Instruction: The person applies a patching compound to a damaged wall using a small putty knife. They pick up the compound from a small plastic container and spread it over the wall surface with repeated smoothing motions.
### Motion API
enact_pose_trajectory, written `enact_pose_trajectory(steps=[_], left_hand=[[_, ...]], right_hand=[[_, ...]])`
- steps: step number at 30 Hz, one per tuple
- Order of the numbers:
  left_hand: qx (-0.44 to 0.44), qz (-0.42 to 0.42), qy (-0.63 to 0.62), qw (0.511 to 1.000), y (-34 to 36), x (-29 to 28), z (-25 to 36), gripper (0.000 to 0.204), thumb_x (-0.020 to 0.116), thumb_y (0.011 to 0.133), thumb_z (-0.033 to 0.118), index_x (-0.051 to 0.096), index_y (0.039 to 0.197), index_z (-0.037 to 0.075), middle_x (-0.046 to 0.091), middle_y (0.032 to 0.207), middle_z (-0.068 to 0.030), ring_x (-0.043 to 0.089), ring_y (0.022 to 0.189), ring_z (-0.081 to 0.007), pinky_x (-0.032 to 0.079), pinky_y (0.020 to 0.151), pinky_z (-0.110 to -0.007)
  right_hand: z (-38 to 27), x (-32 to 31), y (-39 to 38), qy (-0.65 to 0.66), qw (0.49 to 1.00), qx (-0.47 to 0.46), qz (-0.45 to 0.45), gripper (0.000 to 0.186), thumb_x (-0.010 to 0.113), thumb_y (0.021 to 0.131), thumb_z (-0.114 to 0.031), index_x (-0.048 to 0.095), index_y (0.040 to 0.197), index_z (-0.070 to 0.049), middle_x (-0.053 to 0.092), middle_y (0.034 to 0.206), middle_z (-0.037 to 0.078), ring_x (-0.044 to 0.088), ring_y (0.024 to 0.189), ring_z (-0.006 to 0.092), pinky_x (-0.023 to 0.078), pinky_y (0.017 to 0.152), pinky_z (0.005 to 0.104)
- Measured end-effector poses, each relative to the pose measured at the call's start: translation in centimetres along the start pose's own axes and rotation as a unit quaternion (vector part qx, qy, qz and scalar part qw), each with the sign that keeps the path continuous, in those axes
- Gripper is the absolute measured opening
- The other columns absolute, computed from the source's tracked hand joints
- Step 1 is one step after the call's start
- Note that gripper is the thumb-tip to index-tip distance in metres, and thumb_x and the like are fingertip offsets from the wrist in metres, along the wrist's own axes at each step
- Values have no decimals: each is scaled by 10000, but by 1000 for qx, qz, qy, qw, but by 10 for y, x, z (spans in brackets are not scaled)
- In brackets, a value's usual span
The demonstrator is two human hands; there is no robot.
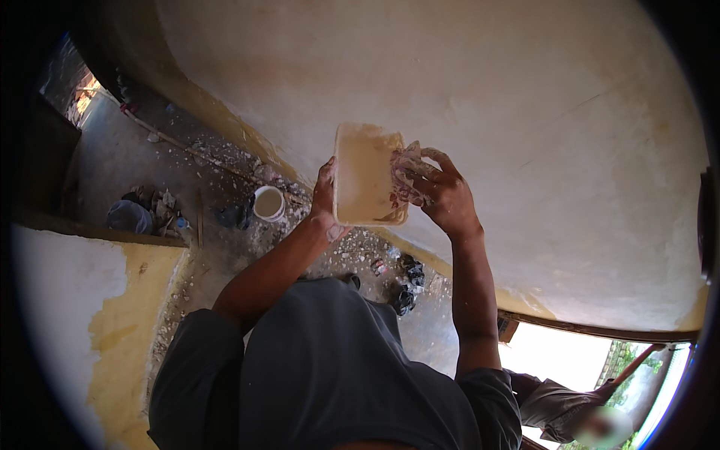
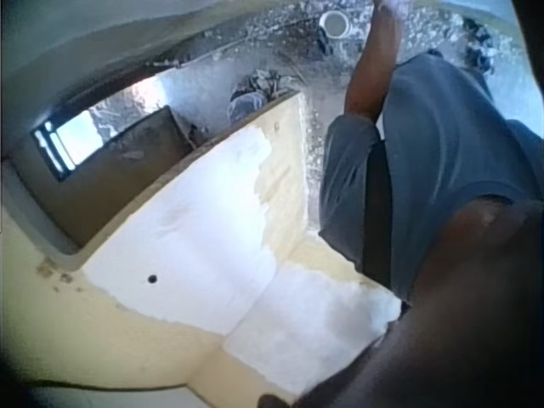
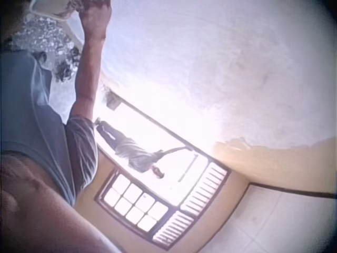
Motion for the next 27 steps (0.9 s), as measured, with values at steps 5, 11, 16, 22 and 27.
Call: enact_pose_trajectory(steps=[5,11,16,22,27], left_hand=[[-13,-51,-31,998,13,14,-1,593,452,1002,500,494,1427,89,616,1310,-125,640,1172,-284,561,979,-484],[-7,-61,-20,998,5,11,0,577,420,1021,476,488,1424,67,615,1317,-133,648,1159,-291,567,975,-482],[-19,-71,-31,997,6,10,0,569,416,1031,466,490,1421,58,618,1316,-141,660,1136,-295,572,968,-474],[1,-59,1,998,8,3,-1,574,422,1035,475,488,1425,59,612,1328,-144,648,1164,-297,562,986,-473],[-13,-37,10,999,2,7,1,587,438,1027,490,481,1440,75,605,1337,-149,633,1190,-299,548,1010,-475]], right_hand=[[1,-2,14,-63,997,-34,42,307,749,729,-156,785,1033,-188,725,1202,-41,578,1237,244,576,918,340],[-5,20,11,-25,999,-5,29,314,742,727,-141,790,1033,-191,738,1168,-22,586,1231,256,571,930,351],[-7,24,15,-3,999,1,49,360,775,693,-134,792,1050,-184,755,1111,-2,591,1224,279,569,939,360],[2,26,14,31,997,11,68,467,829,638,-124,787,1099,-185,738,1167,-17,599,1207,285,571,953,369],[-4,8,18,67,992,23,101,442,827,649,-99,788,1083,-174,732,1186,-36,607,1190,291,584,937,365]])
Point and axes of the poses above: each hand's wrist, its own y-axis towards the middle knuckle, its own x-axis out of the palm, z = x × y, the point moved 2 cm from there along y, towards the middle knuckle
